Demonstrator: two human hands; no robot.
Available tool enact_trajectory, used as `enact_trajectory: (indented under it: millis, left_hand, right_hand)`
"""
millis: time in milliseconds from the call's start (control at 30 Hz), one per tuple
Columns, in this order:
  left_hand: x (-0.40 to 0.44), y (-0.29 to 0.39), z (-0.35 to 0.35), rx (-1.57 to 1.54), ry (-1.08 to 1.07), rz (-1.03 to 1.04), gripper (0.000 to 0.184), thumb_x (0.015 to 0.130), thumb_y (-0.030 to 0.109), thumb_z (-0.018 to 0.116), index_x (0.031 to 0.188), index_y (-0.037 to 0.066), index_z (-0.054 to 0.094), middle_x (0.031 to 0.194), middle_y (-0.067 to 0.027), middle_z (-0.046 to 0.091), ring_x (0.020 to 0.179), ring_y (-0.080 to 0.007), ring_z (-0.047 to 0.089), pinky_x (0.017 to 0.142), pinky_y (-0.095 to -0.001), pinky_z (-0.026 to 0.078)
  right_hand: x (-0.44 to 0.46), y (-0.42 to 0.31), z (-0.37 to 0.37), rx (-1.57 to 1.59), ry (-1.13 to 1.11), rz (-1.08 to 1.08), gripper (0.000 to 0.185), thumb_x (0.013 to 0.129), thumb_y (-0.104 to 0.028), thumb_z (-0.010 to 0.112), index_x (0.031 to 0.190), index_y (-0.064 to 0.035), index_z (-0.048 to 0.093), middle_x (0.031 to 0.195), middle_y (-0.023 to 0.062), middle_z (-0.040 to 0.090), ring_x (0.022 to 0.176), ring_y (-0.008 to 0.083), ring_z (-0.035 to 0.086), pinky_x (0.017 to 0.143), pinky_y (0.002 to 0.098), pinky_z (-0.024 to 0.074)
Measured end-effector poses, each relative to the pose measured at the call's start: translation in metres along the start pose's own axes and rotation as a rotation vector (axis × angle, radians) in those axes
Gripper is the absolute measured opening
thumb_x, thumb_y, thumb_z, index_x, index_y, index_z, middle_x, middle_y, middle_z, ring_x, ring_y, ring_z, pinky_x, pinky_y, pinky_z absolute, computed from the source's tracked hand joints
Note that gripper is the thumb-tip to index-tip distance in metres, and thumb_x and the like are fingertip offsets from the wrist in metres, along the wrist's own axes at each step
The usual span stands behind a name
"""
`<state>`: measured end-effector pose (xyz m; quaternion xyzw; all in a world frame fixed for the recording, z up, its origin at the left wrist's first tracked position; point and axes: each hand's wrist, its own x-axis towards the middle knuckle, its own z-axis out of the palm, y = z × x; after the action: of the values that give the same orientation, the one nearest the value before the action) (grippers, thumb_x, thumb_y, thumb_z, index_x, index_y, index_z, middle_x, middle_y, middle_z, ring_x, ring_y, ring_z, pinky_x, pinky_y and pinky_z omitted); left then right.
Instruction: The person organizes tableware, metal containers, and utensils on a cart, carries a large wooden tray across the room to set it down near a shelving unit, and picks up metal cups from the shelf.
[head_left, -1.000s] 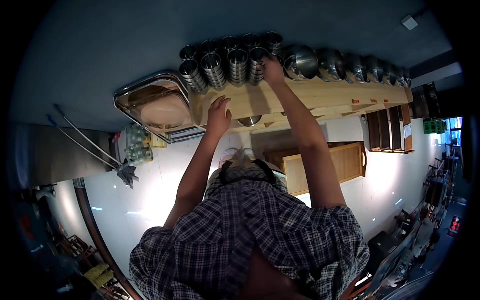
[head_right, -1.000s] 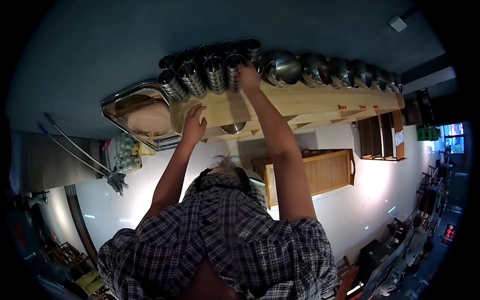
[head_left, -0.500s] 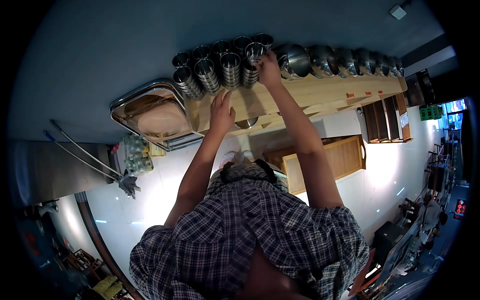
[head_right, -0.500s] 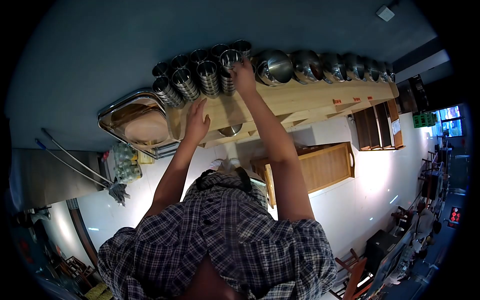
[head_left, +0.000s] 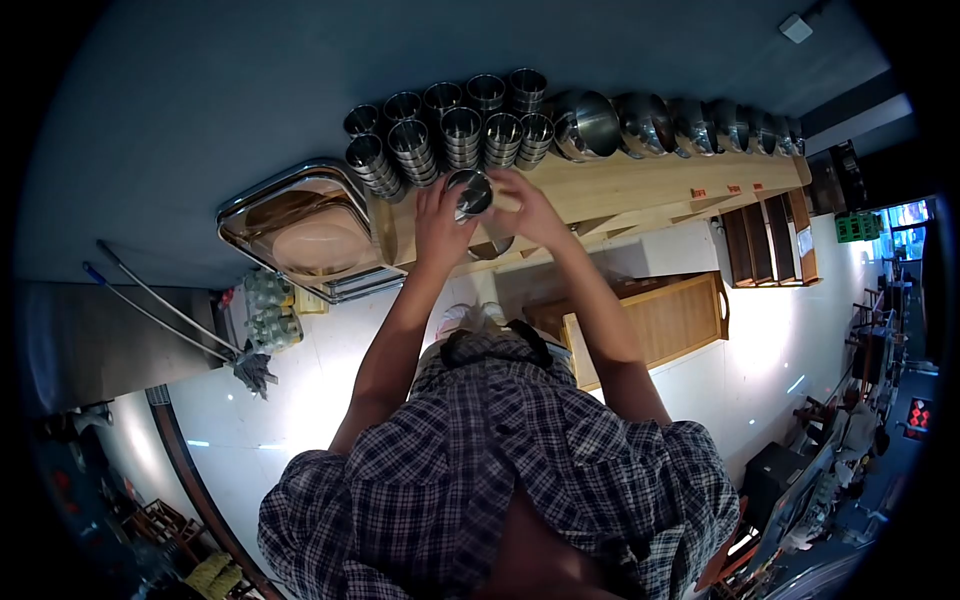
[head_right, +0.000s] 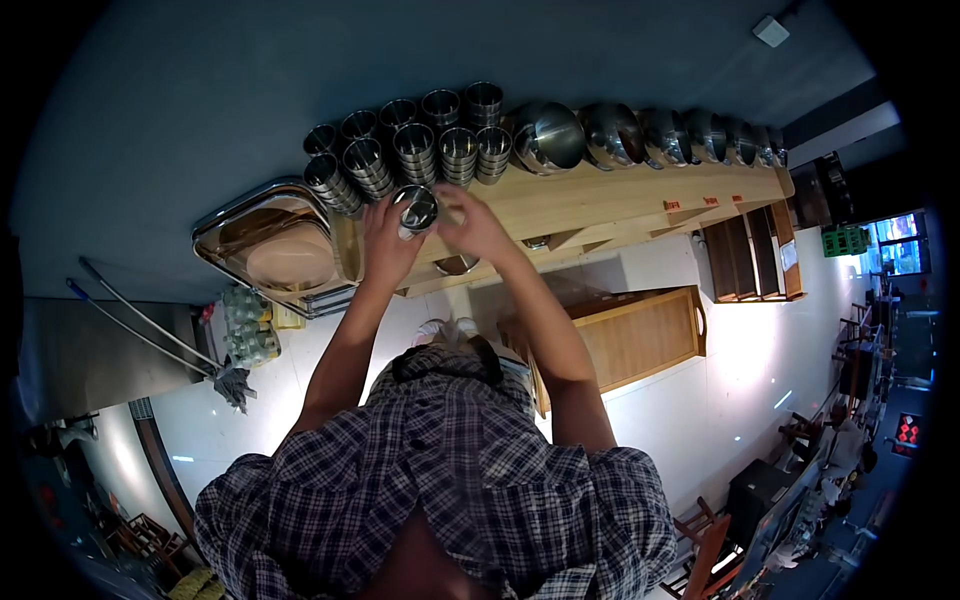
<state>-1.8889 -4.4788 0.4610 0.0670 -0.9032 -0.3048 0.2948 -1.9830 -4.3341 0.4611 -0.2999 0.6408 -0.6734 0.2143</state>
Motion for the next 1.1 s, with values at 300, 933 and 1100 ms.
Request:
enact_trajectory:
  millis: [300,933,1100]
  left_hand:
    - [-0.023,-0.018,-0.016,0.208,-0.010,0.021,0.046,0.055,0.014,0.077,0.094,0.008,0.055,0.118,-0.0109,0.050,0.114,-0.0326,0.041,0.099,-0.0508,0.027]
    - [-0.036,-0.034,-0.022,0.162,-0.018,0.008,0.050,0.053,0.011,0.077,0.098,0.008,0.055,0.116,-0.0112,0.051,0.113,-0.0324,0.043,0.097,-0.0476,0.030]
    - [-0.034,-0.030,-0.024,0.183,-0.003,0.021,0.054,0.055,0.010,0.077,0.104,0.008,0.053,0.118,-0.0126,0.050,0.112,-0.0326,0.044,0.098,-0.0463,0.031]
  right_hand:
    - [0.091,0.082,-0.040,-1.119,0.347,-0.146,0.038,0.066,-0.015,0.071,0.102,-0.0073,0.061,0.117,0.0225,0.051,0.111,0.0366,0.047,0.095,0.0406,0.0386]
    - [0.109,0.078,-0.050,-0.905,0.319,-0.052,0.019,0.071,-0.010,0.070,0.085,-0.0036,0.059,0.112,0.0214,0.050,0.085,0.0335,0.059,0.075,0.0386,0.0480]
    - [0.103,0.064,-0.044,-0.934,0.347,-0.120,0.022,0.073,-0.010,0.067,0.091,-0.0043,0.057,0.127,0.0238,0.038,0.104,0.0385,0.052,0.084,0.0396,0.0462]
